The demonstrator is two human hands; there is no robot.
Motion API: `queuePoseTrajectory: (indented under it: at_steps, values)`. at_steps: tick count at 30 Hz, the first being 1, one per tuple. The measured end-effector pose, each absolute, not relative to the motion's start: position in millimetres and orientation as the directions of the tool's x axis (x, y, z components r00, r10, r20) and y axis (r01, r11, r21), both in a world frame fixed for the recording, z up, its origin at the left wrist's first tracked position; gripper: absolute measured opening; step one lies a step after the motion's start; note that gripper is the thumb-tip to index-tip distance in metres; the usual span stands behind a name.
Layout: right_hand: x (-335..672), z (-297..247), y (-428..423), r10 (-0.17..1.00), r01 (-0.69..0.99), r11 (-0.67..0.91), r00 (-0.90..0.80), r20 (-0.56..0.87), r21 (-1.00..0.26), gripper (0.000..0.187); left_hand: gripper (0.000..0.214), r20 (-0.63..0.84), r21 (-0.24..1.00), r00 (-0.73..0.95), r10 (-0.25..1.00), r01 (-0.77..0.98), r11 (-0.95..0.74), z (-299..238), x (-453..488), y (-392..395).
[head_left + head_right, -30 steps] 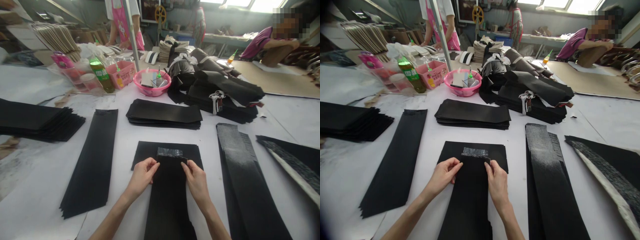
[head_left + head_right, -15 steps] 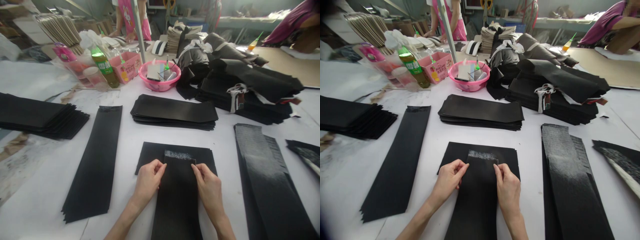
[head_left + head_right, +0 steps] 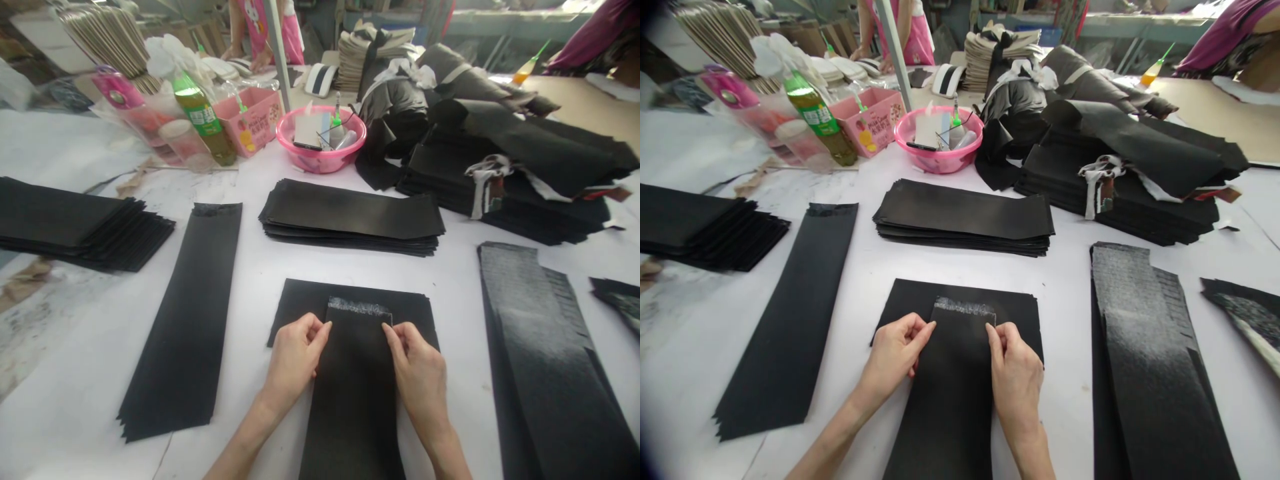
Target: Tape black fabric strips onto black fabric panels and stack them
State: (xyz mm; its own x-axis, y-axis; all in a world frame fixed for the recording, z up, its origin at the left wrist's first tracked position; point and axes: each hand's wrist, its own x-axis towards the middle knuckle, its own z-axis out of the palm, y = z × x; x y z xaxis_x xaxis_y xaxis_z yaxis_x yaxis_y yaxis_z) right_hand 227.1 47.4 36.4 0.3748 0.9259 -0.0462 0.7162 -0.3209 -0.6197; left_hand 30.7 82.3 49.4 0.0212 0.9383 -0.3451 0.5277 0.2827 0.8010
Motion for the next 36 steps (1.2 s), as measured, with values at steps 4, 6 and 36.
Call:
queuePoseTrajectory:
  at_steps: [4,6,36]
  values:
    - [226.0,36.1,48.6,0.925,0.722,-0.324,0.376,-0.046,-0.611,0.043,0.039,-0.356,0.786,0.014,0.934,0.546,0.291,50.5,31.4,83.9]
    - [226.0,35.9,48.9,0.924,0.721,-0.327,0.379,-0.048,-0.61,0.042,0.039,-0.362,0.778,0.009,0.932,0.554,0.297,50.8,31.8,84.9]
    - [225.1,44.2,55.0,0.891,0.63,-0.417,0.426,-0.157,-0.656,0.033,0.04,-0.379,0.754,0.003,0.925,0.581,0.306,52.2,33.3,85.2]
